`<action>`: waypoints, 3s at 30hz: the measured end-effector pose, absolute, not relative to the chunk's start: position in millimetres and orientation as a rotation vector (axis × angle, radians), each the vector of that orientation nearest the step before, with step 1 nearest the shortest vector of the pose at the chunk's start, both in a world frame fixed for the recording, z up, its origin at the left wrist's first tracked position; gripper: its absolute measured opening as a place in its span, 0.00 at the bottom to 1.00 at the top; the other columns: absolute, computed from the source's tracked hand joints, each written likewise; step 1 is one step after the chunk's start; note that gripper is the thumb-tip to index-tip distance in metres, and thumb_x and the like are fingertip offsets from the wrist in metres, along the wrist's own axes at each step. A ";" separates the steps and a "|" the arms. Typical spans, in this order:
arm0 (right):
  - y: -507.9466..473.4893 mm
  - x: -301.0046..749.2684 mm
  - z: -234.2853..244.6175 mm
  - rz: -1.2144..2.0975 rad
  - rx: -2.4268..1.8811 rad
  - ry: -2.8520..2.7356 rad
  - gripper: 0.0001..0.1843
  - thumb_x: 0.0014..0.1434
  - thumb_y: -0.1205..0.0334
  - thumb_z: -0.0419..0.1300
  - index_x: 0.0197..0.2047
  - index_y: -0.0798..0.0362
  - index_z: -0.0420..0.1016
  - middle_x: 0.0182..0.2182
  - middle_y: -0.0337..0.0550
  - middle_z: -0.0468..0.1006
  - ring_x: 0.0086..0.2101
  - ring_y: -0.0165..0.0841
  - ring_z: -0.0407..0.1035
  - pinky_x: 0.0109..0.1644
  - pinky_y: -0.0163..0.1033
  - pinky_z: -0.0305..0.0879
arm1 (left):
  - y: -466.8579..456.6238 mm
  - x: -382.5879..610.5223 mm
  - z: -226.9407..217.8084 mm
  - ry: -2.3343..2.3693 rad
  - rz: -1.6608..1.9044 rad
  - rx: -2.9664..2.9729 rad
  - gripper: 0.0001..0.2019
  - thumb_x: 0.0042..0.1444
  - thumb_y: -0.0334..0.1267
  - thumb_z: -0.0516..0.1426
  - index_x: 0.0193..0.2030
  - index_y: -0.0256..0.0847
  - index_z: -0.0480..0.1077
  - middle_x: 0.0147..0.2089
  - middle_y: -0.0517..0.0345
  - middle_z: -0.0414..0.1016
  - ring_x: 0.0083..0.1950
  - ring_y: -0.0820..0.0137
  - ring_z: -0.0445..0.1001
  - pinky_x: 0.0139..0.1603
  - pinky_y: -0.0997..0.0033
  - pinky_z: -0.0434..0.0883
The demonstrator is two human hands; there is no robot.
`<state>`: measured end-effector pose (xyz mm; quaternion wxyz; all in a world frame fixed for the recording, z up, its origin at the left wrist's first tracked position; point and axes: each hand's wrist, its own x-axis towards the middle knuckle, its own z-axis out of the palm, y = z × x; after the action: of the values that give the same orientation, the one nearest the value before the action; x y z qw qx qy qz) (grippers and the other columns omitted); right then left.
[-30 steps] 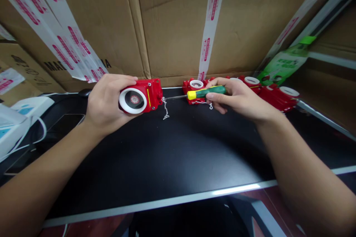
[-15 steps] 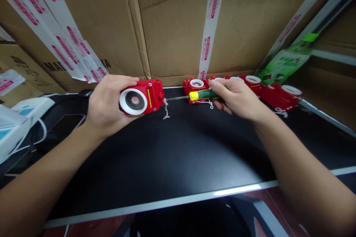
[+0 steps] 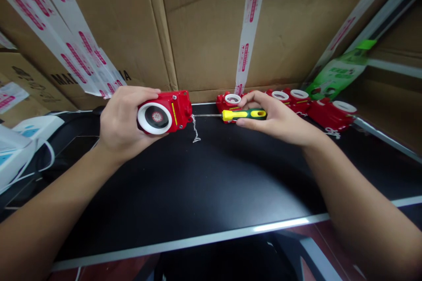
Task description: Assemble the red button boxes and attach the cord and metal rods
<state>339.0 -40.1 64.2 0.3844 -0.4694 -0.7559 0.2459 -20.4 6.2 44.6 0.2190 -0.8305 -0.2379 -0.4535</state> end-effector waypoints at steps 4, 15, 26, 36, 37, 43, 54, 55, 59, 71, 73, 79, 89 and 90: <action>-41.2 338.9 65.3 0.652 -1.253 -1.978 0.23 0.64 0.38 0.67 0.38 0.51 0.75 0.34 0.44 0.81 0.29 0.32 0.72 0.32 0.39 0.65 | 7.1 -19.6 45.8 -0.615 -1.265 -2.280 0.37 0.51 0.49 0.75 0.63 0.42 0.67 0.57 0.45 0.81 0.56 0.54 0.81 0.57 0.50 0.79; -40.5 340.8 66.8 0.583 -1.198 -2.089 0.20 0.58 0.45 0.74 0.41 0.52 0.78 0.36 0.43 0.81 0.32 0.35 0.75 0.39 0.43 0.71 | 8.6 -22.4 44.1 -0.571 -1.130 -2.391 0.33 0.56 0.45 0.73 0.64 0.44 0.65 0.61 0.45 0.80 0.59 0.55 0.80 0.59 0.49 0.78; -43.0 338.9 67.6 0.563 -1.240 -2.028 0.19 0.60 0.43 0.72 0.38 0.52 0.82 0.34 0.43 0.82 0.30 0.35 0.75 0.33 0.42 0.70 | 5.8 -19.9 43.1 -0.527 -1.167 -2.413 0.34 0.53 0.39 0.74 0.63 0.39 0.67 0.60 0.39 0.80 0.59 0.52 0.81 0.58 0.48 0.78; -43.5 335.1 65.8 0.569 -1.234 -2.059 0.19 0.63 0.43 0.69 0.36 0.51 0.81 0.30 0.40 0.81 0.25 0.32 0.72 0.35 0.42 0.68 | 5.4 -16.0 39.0 -0.546 -1.186 -2.417 0.35 0.53 0.45 0.75 0.63 0.40 0.67 0.59 0.41 0.81 0.57 0.53 0.81 0.57 0.50 0.79; -43.4 335.0 65.1 0.606 -1.255 -2.059 0.19 0.64 0.42 0.68 0.36 0.51 0.81 0.29 0.39 0.80 0.23 0.31 0.71 0.34 0.42 0.67 | 5.5 -15.8 38.8 -0.548 -1.195 -2.417 0.35 0.53 0.45 0.75 0.63 0.40 0.67 0.59 0.41 0.80 0.57 0.53 0.81 0.57 0.50 0.78; -43.7 334.0 64.5 0.441 -1.165 -2.124 0.20 0.54 0.47 0.77 0.39 0.51 0.79 0.38 0.43 0.83 0.37 0.38 0.77 0.44 0.44 0.71 | 6.7 -16.2 36.9 -0.576 -1.136 -2.425 0.34 0.55 0.45 0.74 0.63 0.41 0.67 0.58 0.42 0.81 0.57 0.52 0.81 0.57 0.48 0.78; -43.0 333.4 63.3 0.498 -1.159 -2.130 0.16 0.57 0.48 0.75 0.40 0.50 0.79 0.38 0.43 0.84 0.36 0.38 0.78 0.44 0.44 0.72 | 2.4 -16.9 36.1 -0.725 -1.088 -2.461 0.32 0.60 0.49 0.70 0.66 0.54 0.62 0.62 0.53 0.78 0.61 0.55 0.79 0.62 0.49 0.77; -43.5 333.4 63.7 0.537 -1.194 -2.137 0.15 0.61 0.47 0.72 0.39 0.50 0.80 0.33 0.42 0.83 0.32 0.36 0.76 0.41 0.43 0.71 | 2.3 -16.8 36.4 -0.733 -1.092 -2.461 0.32 0.60 0.50 0.70 0.65 0.54 0.62 0.62 0.54 0.78 0.61 0.56 0.80 0.62 0.49 0.78; -43.3 333.0 63.2 0.537 -1.208 -2.165 0.16 0.64 0.45 0.69 0.41 0.50 0.81 0.33 0.42 0.83 0.31 0.36 0.75 0.41 0.43 0.70 | 0.8 -16.5 37.0 -0.750 -1.100 -2.458 0.32 0.60 0.49 0.70 0.66 0.55 0.61 0.63 0.54 0.78 0.61 0.56 0.79 0.63 0.49 0.78; -42.8 328.7 58.4 0.510 -1.151 -2.193 0.21 0.57 0.45 0.75 0.44 0.51 0.81 0.41 0.45 0.84 0.36 0.37 0.77 0.41 0.42 0.71 | 5.0 -16.3 39.1 -0.572 -1.081 -2.421 0.32 0.57 0.45 0.73 0.63 0.41 0.66 0.59 0.43 0.81 0.57 0.52 0.81 0.57 0.48 0.80; -42.2 328.2 57.3 0.451 -1.110 -2.186 0.22 0.53 0.46 0.78 0.43 0.51 0.80 0.43 0.47 0.84 0.41 0.40 0.77 0.45 0.42 0.71 | 4.8 -15.8 39.4 -0.568 -1.089 -2.427 0.33 0.56 0.44 0.73 0.63 0.41 0.66 0.59 0.42 0.81 0.57 0.52 0.81 0.57 0.48 0.80; -44.9 326.2 57.7 0.633 -1.246 -2.203 0.19 0.68 0.42 0.64 0.40 0.50 0.81 0.31 0.40 0.82 0.25 0.32 0.73 0.34 0.41 0.67 | 2.6 -15.0 39.6 -0.595 -1.098 -2.404 0.32 0.58 0.45 0.72 0.64 0.44 0.65 0.60 0.45 0.80 0.58 0.54 0.81 0.57 0.47 0.80; -44.7 327.1 54.6 0.658 -1.240 -2.204 0.17 0.68 0.44 0.64 0.42 0.50 0.80 0.33 0.40 0.83 0.23 0.30 0.71 0.32 0.40 0.67 | -1.6 -16.3 38.4 -0.703 -1.054 -2.479 0.32 0.61 0.45 0.69 0.68 0.55 0.61 0.65 0.53 0.77 0.63 0.55 0.78 0.63 0.45 0.78; -44.6 327.2 54.9 0.646 -1.244 -2.210 0.18 0.68 0.44 0.64 0.43 0.50 0.80 0.33 0.40 0.83 0.23 0.31 0.71 0.32 0.40 0.67 | -1.5 -15.9 38.6 -0.691 -1.044 -2.484 0.32 0.61 0.45 0.69 0.68 0.55 0.61 0.65 0.53 0.77 0.63 0.55 0.78 0.63 0.46 0.78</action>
<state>327.2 -44.6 54.9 0.2592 -0.4590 -0.8157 0.2383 -15.9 -1.5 38.6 0.1791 -0.8786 -0.2442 -0.3691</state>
